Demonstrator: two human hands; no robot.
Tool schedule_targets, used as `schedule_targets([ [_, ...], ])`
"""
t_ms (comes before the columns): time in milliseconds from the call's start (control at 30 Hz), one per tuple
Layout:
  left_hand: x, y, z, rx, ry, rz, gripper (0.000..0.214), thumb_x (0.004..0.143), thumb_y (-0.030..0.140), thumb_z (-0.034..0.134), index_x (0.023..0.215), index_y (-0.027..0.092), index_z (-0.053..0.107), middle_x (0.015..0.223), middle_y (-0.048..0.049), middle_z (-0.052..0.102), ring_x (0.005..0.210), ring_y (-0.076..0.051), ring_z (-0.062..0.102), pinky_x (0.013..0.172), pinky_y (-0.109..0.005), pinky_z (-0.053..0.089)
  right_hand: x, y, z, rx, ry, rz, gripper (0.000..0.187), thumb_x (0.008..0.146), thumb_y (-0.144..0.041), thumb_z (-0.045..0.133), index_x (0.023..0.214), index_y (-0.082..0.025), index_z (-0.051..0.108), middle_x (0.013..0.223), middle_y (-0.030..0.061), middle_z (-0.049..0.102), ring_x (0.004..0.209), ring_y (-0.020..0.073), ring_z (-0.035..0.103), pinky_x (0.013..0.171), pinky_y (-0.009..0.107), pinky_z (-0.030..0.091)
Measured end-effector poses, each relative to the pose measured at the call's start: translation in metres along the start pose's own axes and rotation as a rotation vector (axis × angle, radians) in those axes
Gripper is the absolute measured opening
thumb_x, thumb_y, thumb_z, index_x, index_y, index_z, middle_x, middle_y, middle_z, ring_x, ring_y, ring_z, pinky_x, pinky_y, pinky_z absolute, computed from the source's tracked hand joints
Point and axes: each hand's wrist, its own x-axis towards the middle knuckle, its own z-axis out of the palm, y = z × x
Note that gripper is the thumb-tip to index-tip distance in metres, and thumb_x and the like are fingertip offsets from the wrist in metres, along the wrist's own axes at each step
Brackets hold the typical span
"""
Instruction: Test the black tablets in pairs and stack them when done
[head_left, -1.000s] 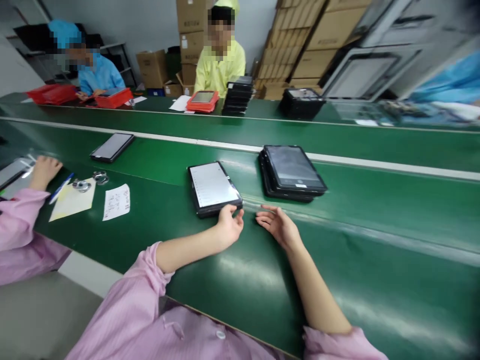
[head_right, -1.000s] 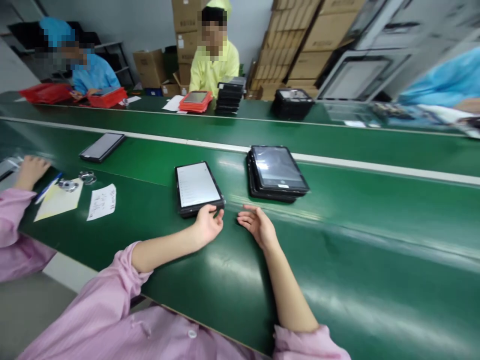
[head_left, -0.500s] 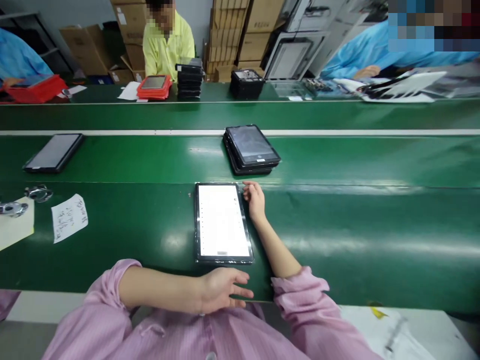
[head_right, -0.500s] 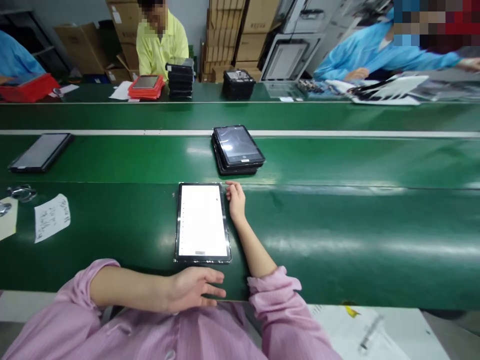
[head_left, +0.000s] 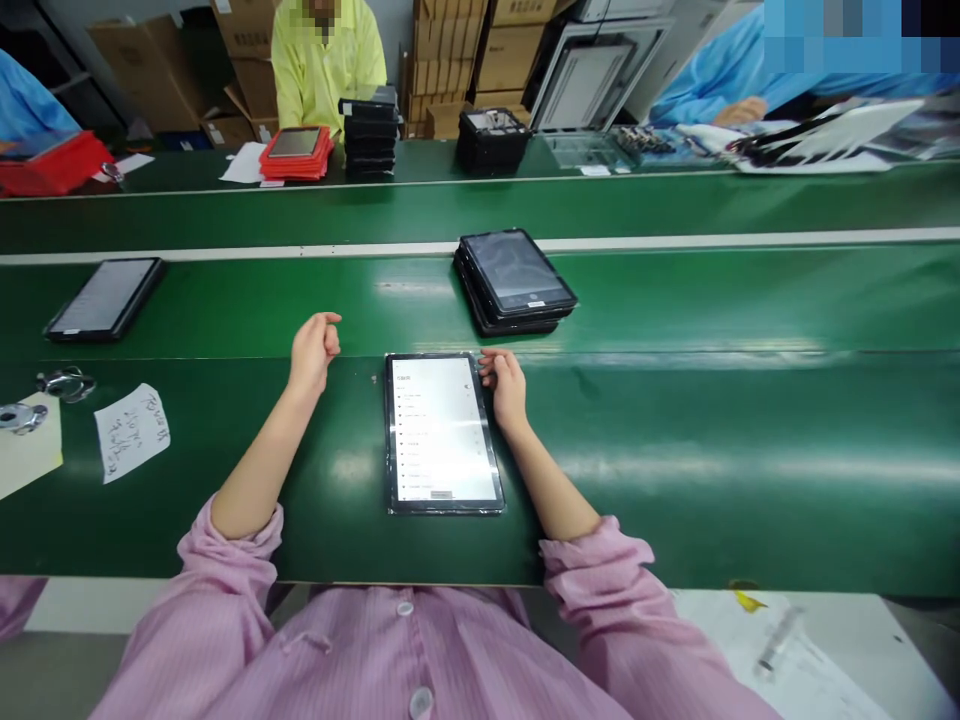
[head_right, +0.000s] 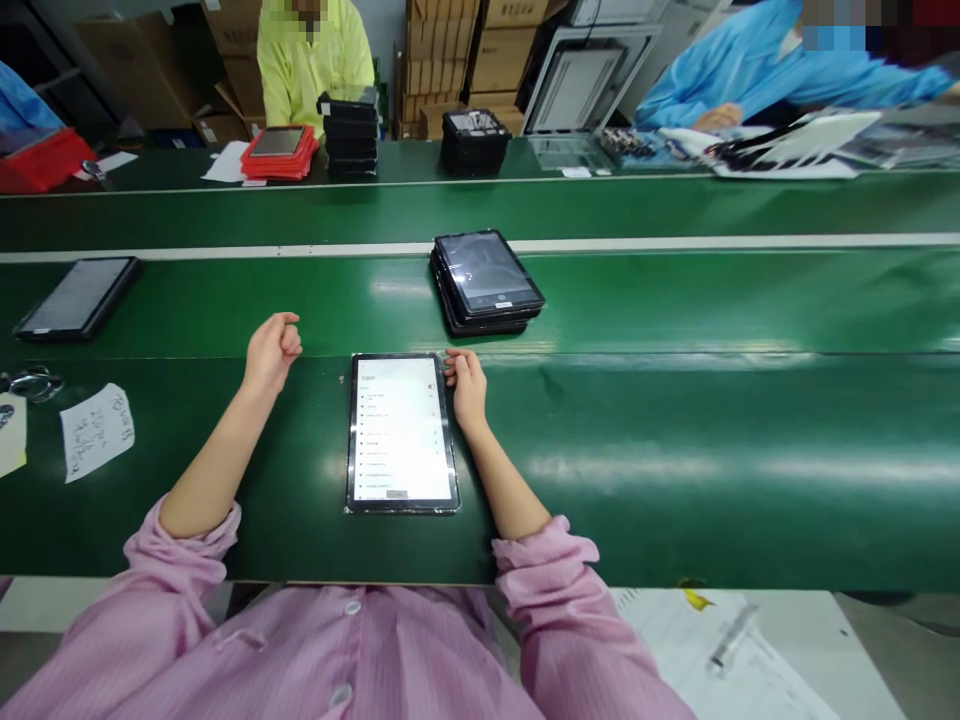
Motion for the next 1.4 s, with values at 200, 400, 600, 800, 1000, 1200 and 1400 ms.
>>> schedule_targets([
  [200,0.036,0.010,-0.042,-0.091,0.144,-0.038,0.015,0.091,0.027,0.057,0.080,0.019,0.064,0.058,0.0045,0.047,0.047,-0.007,0.045,0.047,-0.017,0.036,0.000,-0.001,0.001,0.022,0.001,-0.012,0.037,0.088,-0.058,0.054,0.096,-0.024,0.064,0.082,0.0024,0.061,0.070,0.0173,0.054,0.057,0.028,0.044],
  [400,0.051,0.017,-0.065,-0.129,0.200,-0.158,0.011,0.084,0.022,0.055,0.083,0.018,0.065,0.064,0.0022,0.055,0.053,-0.007,0.053,0.050,-0.016,0.039,0.001,0.000,0.002,0.044,0.002,-0.006,0.031,0.086,-0.052,0.057,0.095,-0.023,0.065,0.082,0.0018,0.061,0.069,0.0160,0.054,0.057,0.027,0.044],
  [600,0.061,0.020,-0.085,-0.128,0.194,-0.232,0.009,0.082,0.023,0.058,0.085,0.018,0.064,0.069,0.0018,0.059,0.056,-0.007,0.057,0.053,-0.016,0.042,0.001,0.001,0.002,0.027,0.002,-0.024,0.027,0.086,-0.048,0.057,0.094,-0.023,0.065,0.082,0.0019,0.062,0.069,0.0154,0.055,0.058,0.027,0.045],
  [800,0.071,0.031,-0.115,-0.206,0.322,-0.218,0.010,0.089,0.015,0.051,0.085,0.019,0.060,0.063,0.0060,0.050,0.044,-0.003,0.047,0.046,-0.015,0.036,0.000,-0.003,0.003,-0.019,-0.005,-0.010,0.029,0.085,-0.048,0.056,0.097,-0.023,0.063,0.084,0.0026,0.063,0.071,0.0163,0.056,0.060,0.028,0.047],
  [1000,0.074,0.045,-0.151,-0.197,0.413,-0.166,0.005,0.087,0.016,0.054,0.086,0.020,0.057,0.057,0.0101,0.035,0.037,-0.003,0.029,0.041,-0.015,0.027,0.000,-0.005,0.003,-0.022,0.011,0.001,0.031,0.082,-0.049,0.057,0.097,-0.023,0.064,0.084,0.0029,0.065,0.070,0.0171,0.057,0.059,0.029,0.047],
  [1200,0.076,0.046,-0.192,-0.138,0.669,-0.052,0.011,0.089,0.027,0.053,0.098,0.023,0.058,0.089,-0.0020,0.060,0.071,-0.009,0.062,0.058,-0.017,0.045,0.003,0.001,0.001,-0.036,0.030,-0.003,0.033,0.079,-0.049,0.062,0.097,-0.022,0.067,0.083,0.0040,0.066,0.069,0.0184,0.057,0.061,0.032,0.048],
  [1400,0.078,0.028,-0.215,-0.132,0.803,0.015,0.054,0.097,0.050,0.049,0.141,0.020,0.045,0.151,-0.0137,0.041,0.135,-0.030,0.047,0.105,-0.047,0.045,0.005,-0.001,0.000,-0.054,0.024,0.029,0.036,0.075,-0.053,0.065,0.094,-0.023,0.066,0.083,0.0070,0.065,0.068,0.0205,0.055,0.062,0.037,0.045],
])
